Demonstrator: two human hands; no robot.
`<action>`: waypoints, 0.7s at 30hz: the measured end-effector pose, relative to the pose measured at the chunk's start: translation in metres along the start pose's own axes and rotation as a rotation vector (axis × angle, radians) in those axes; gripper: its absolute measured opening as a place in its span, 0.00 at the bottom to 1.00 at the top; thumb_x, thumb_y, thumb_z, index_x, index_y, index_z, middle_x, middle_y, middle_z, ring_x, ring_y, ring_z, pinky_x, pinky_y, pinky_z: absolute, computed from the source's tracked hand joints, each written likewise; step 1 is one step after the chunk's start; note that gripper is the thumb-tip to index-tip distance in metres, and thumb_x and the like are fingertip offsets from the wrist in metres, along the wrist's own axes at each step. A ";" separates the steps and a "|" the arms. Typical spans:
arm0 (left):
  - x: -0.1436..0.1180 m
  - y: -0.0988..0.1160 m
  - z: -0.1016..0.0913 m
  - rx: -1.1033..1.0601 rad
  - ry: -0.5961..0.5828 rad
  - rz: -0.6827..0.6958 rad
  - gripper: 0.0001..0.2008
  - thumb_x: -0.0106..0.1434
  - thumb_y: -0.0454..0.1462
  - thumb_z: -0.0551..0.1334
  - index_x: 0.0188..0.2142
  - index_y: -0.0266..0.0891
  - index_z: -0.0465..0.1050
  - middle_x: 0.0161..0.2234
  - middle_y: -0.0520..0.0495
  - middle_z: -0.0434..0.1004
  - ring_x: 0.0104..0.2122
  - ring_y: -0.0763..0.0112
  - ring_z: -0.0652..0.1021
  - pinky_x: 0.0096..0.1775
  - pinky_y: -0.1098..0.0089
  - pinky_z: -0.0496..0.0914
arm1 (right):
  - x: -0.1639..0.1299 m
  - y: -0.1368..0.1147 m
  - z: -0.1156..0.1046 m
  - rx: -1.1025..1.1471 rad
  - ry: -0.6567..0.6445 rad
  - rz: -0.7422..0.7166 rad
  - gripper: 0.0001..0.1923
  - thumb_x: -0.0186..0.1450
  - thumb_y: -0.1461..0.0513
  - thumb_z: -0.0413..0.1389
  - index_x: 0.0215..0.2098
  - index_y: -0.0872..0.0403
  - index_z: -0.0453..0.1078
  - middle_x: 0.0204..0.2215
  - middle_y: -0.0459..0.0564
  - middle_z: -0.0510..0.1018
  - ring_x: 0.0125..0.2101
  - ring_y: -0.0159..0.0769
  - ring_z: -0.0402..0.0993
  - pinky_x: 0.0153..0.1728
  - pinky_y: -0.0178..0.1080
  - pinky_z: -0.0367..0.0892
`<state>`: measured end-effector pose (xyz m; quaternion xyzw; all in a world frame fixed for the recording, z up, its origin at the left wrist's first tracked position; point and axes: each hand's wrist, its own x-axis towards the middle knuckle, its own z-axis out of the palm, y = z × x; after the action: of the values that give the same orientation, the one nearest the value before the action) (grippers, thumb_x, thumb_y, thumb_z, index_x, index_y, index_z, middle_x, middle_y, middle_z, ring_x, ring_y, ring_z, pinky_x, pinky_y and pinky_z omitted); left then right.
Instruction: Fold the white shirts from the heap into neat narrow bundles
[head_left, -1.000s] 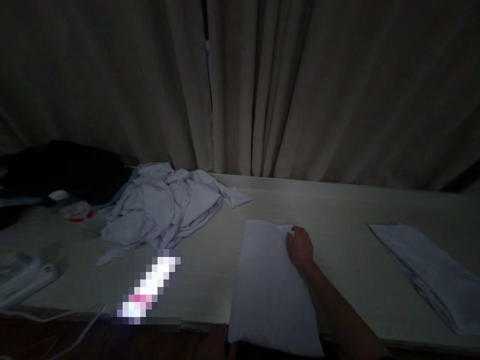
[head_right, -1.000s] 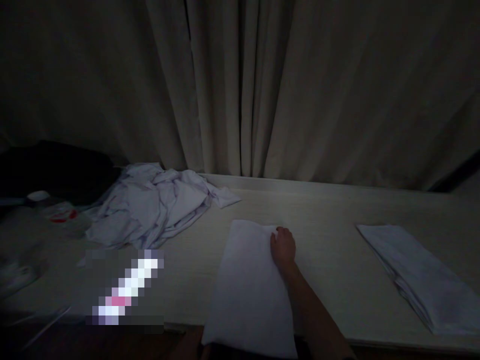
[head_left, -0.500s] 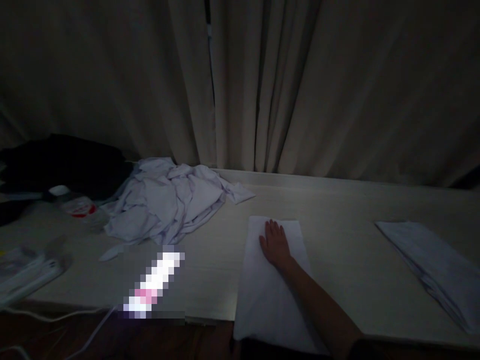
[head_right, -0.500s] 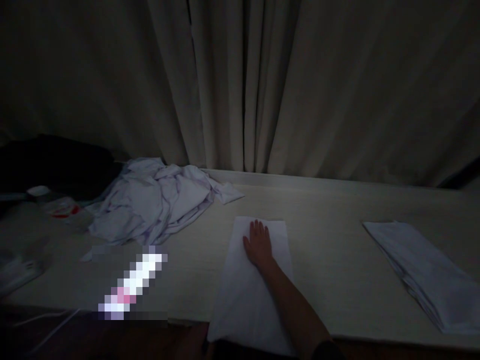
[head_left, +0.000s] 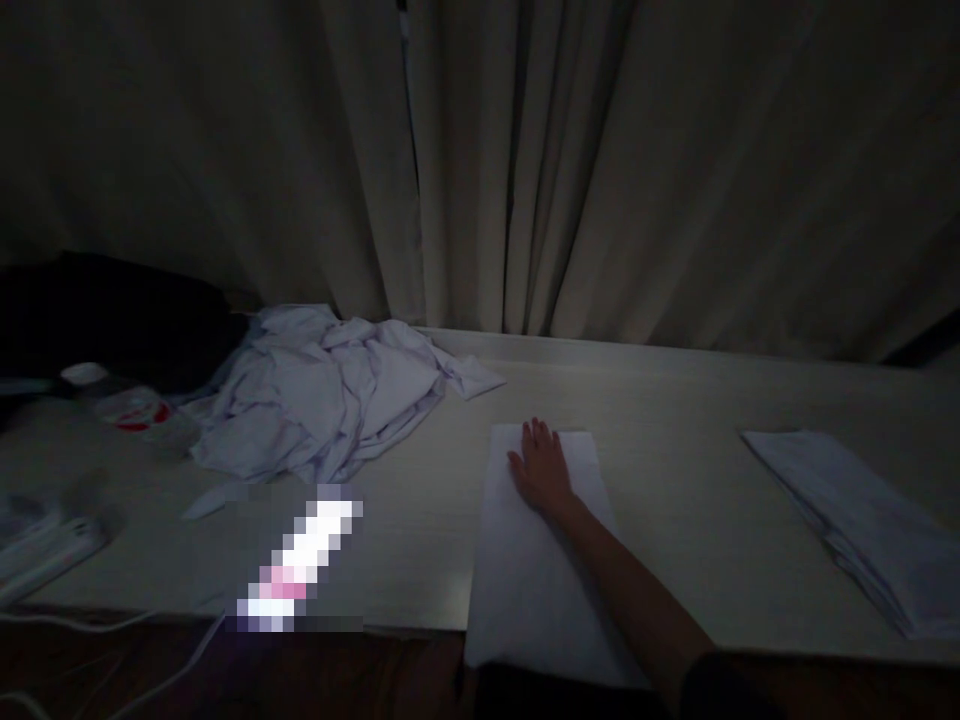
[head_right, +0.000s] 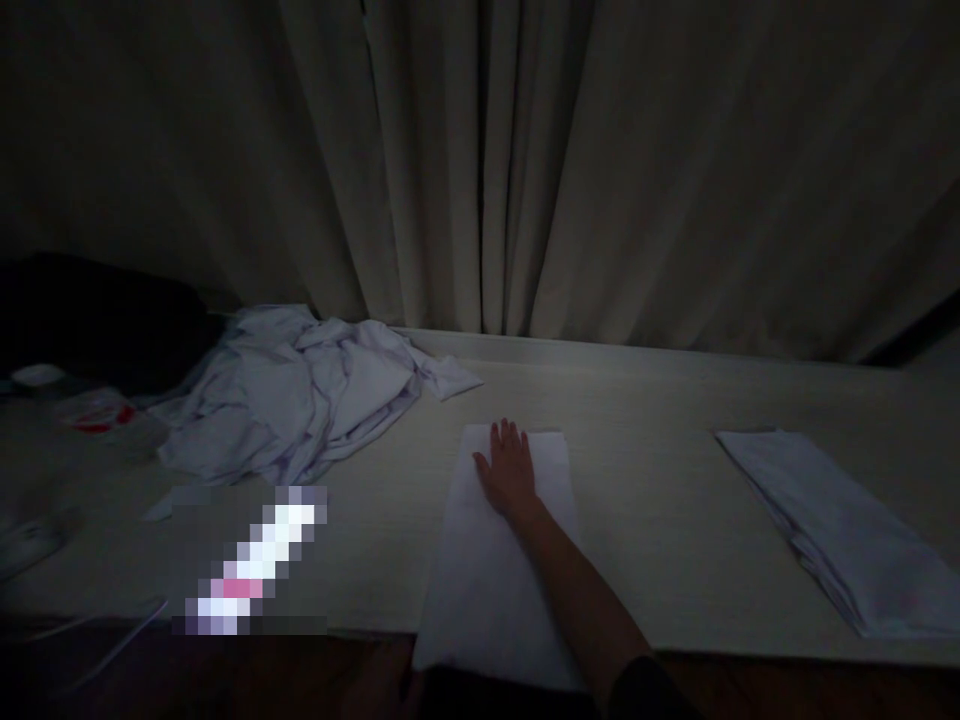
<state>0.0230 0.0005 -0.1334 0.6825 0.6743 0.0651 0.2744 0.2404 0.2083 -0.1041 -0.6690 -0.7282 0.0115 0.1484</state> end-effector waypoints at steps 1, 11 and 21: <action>0.001 -0.002 0.002 -0.007 -0.006 0.003 0.12 0.62 0.43 0.57 0.43 0.44 0.71 0.46 0.46 0.74 0.46 0.66 0.73 0.49 0.59 0.68 | -0.008 0.012 -0.004 -0.025 0.016 0.051 0.36 0.68 0.47 0.33 0.65 0.63 0.43 0.66 0.61 0.44 0.65 0.47 0.37 0.62 0.49 0.33; 0.004 0.018 -0.001 -0.045 0.006 0.031 0.13 0.58 0.41 0.54 0.39 0.44 0.74 0.38 0.46 0.79 0.41 0.62 0.75 0.44 0.65 0.66 | -0.038 0.073 -0.009 -0.025 -0.119 0.238 0.36 0.67 0.47 0.38 0.64 0.64 0.47 0.64 0.65 0.49 0.64 0.49 0.41 0.62 0.53 0.35; 0.006 0.000 0.000 0.047 0.056 0.105 0.14 0.61 0.43 0.51 0.39 0.43 0.71 0.39 0.46 0.78 0.41 0.63 0.75 0.44 0.65 0.64 | -0.230 0.072 -0.078 0.573 0.099 0.569 0.23 0.64 0.47 0.43 0.43 0.56 0.63 0.36 0.54 0.75 0.36 0.39 0.71 0.39 0.40 0.66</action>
<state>0.0236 0.0065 -0.1356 0.7212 0.6462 0.0823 0.2354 0.3419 -0.0231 -0.0909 -0.7752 -0.4733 0.2224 0.3544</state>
